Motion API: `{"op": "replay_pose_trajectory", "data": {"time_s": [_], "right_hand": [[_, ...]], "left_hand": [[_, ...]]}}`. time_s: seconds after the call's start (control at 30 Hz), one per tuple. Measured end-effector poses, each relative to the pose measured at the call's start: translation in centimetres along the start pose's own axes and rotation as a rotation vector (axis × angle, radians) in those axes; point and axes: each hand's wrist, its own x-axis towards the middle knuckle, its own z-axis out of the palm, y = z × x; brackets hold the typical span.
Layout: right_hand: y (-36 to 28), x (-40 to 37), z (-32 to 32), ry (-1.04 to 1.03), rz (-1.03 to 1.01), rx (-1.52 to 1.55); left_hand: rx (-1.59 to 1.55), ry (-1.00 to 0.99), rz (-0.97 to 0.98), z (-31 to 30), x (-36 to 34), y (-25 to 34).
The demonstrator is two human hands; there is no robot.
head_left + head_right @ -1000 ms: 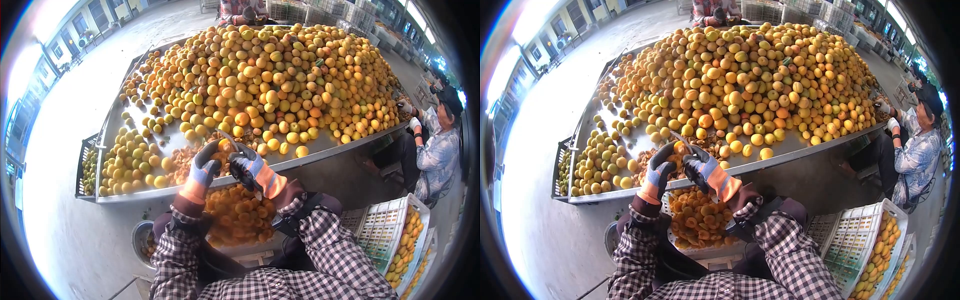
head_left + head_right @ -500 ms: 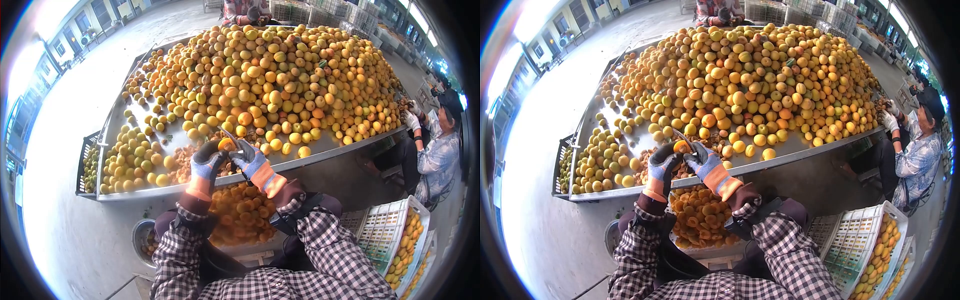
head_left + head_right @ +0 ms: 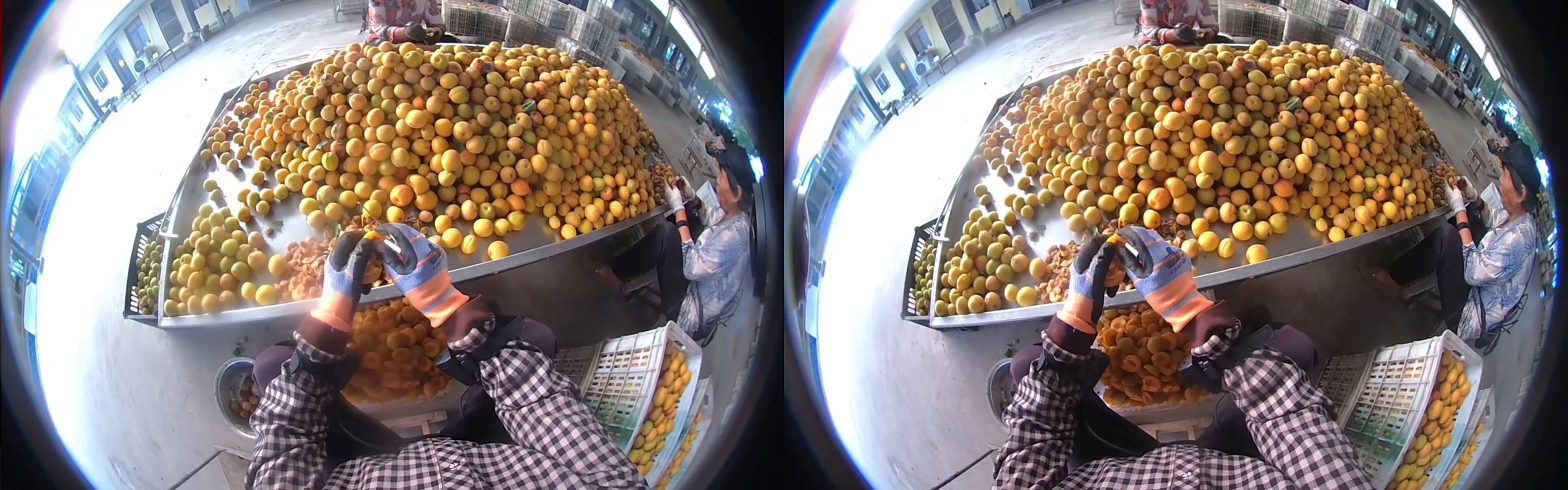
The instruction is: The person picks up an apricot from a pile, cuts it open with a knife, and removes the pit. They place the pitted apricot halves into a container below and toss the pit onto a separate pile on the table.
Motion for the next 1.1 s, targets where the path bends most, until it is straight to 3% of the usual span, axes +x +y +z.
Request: {"op": "replay_pose_trajectory", "data": {"time_s": [0.07, 0.2, 0.27, 0.3, 0.43, 0.53, 0.6, 0.77, 0.83, 1.0, 1.07, 1.1], "right_hand": [[0.3, -0.3, 0.2, 0.003, -0.046, -0.031], [-0.6, -0.5, -0.2, -0.046, -0.105, -0.205], [-1.1, -0.3, -0.3, -0.091, -0.089, -0.251], [-1.3, -0.3, -0.4, -0.132, -0.066, -0.3], [-1.4, -0.5, 0.4, -0.144, -0.043, -0.294], [-0.8, -0.3, 1.8, -0.024, -0.014, -0.137], [-1.4, 0.2, 1.7, -0.064, 0.362, 0.101], [0.0, -0.2, 2.9, -0.038, 0.423, 0.257], [-1.4, 0.2, 1.9, -0.079, 0.335, 0.086], [-1.5, -0.5, 1.4, -0.155, 0.163, 0.05], [-1.0, -0.8, 1.8, -0.007, 0.176, 0.198], [-0.1, -0.7, 2.7, 0.127, 0.167, 0.465]], "left_hand": [[0.012, 0.045, 0.138, -0.3, 0.9, -1.4], [-0.023, 0.103, 0.156, -0.3, 1.5, -3.1], [0.003, 0.192, 0.255, -0.5, 2.0, -4.2], [-0.067, 0.209, 0.159, 0.2, 1.3, -2.5], [-0.12, 0.324, 0.215, 1.7, 0.8, -1.3], [-0.041, 0.374, 0.331, 1.6, 0.6, -1.4], [0.173, 0.322, 0.452, 1.6, 0.4, -1.1], [0.116, 0.318, 0.414, 1.4, 0.9, -1.9], [0.028, 0.312, 0.373, 1.3, 1.2, -2.1], [-0.247, 0.429, 0.13, 0.6, 2.3, -2.2], [-0.196, 0.394, 0.103, 0.4, 1.3, -0.9], [-0.178, 0.354, 0.087, 0.4, 1.1, -0.6]]}}
